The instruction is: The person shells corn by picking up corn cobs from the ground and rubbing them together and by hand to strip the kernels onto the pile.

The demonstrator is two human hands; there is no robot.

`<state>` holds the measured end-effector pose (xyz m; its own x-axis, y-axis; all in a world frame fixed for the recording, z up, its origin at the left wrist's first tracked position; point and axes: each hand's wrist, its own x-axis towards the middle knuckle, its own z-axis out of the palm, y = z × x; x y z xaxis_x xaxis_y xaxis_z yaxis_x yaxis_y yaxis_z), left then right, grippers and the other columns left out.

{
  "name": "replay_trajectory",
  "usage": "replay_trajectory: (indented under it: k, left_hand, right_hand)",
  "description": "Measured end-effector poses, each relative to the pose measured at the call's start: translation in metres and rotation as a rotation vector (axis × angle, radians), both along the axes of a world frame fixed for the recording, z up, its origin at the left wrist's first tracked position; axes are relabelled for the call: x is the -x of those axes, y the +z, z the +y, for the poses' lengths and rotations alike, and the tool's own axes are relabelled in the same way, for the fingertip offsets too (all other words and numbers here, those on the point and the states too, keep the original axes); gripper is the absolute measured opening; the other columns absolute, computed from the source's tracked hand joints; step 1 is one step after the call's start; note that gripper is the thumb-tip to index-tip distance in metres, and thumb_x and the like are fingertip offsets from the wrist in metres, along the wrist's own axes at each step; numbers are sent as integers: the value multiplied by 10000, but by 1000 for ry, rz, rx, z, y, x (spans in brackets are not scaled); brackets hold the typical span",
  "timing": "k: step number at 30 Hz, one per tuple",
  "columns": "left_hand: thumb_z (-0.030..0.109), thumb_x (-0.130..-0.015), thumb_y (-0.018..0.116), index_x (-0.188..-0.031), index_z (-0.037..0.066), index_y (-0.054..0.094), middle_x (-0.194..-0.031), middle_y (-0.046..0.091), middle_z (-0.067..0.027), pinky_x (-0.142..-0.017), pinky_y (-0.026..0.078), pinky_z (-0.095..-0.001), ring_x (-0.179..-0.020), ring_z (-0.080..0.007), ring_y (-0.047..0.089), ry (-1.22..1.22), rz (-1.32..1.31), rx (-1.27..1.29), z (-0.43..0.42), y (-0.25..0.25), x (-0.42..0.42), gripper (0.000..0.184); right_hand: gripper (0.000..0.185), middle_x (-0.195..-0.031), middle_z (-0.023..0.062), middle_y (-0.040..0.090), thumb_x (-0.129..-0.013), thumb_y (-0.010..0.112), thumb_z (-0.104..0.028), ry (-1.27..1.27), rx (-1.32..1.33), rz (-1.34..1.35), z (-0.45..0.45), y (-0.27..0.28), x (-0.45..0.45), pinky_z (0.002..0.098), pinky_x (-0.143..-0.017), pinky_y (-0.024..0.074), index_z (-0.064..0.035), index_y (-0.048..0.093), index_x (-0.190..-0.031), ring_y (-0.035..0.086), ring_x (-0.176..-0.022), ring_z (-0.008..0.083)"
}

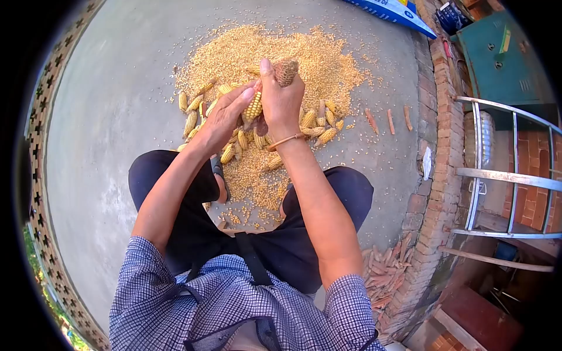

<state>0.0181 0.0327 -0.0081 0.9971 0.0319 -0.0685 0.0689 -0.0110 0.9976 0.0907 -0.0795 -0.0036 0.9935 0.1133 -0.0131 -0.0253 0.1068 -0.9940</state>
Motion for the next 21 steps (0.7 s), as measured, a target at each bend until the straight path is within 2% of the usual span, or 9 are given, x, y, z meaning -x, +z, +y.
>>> replay_trajectory:
  k: [3,4,7,10,12,17,18,20,21]
  left_hand:
    - [448,-999,518,-1409,-12,460,-1153,590,-102,-749,493,-285,-1056,-124,525,-59,147,491,2,4,5,620]
    - [466,-984,537,-1335,11,517,-978,560,-33,-566,394,-248,-830,-83,490,-34,159,511,0,4,5,574]
    - [457,-990,530,-1213,31,562,-876,504,12,-548,340,-242,-683,-82,428,41,217,621,-1,6,0,483]
    - [481,-1006,490,-1396,9,458,-1248,539,-83,-817,482,-284,-1021,-143,556,33,222,527,4,-3,-4,613]
    - [491,-1023,440,-1373,-1,464,-1286,530,-110,-917,457,-307,-1101,-181,543,84,237,285,3,7,0,604]
    - [471,-1058,331,-1408,7,447,-1098,576,-70,-788,461,-288,-922,-114,529,154,78,135,-15,-3,3,592]
    - [472,-1058,329,-1416,6,439,-1143,580,-83,-838,469,-299,-976,-125,542,166,29,120,-20,-6,3,599]
    - [475,-1056,326,-1446,0,411,-1286,567,-126,-1017,425,-312,-1167,-180,544,156,48,232,-24,-10,4,620]
    - [477,-1055,329,-1452,1,406,-1313,554,-133,-1029,414,-311,-1193,-185,529,164,72,209,-23,-11,6,625]
  right_hand:
    - [229,-796,88,684,-956,644,-236,104,-276,321,-3,27,11,304,-620,527,-11,619,-923,654,-684,154]
    - [247,-887,102,691,-954,650,-246,160,-300,311,-6,25,11,308,-627,556,-4,617,-988,659,-733,153]
    - [250,-1035,97,680,-961,643,-250,307,-360,308,-12,20,11,332,-819,531,-45,626,-1103,645,-941,164]
    - [269,-1061,82,682,-970,630,-251,333,-298,292,-12,28,18,333,-861,513,-36,633,-1133,631,-985,150]
    - [267,-1066,71,683,-969,631,-246,301,-284,211,-9,23,21,328,-881,502,-32,639,-1128,624,-1004,143]
    - [239,-1010,94,696,-973,622,-216,117,-14,26,7,-10,19,320,-829,521,11,649,-1041,646,-931,146]
    - [278,-919,50,644,-919,695,-226,40,-126,98,12,-8,20,318,-740,482,31,601,-965,579,-816,138]
    - [255,-867,55,652,-918,691,-217,9,-31,-20,13,-14,15,328,-711,485,24,608,-920,590,-780,142]
    - [247,-841,58,656,-918,689,-213,-4,15,-77,14,-14,16,333,-696,486,21,612,-897,596,-762,144]
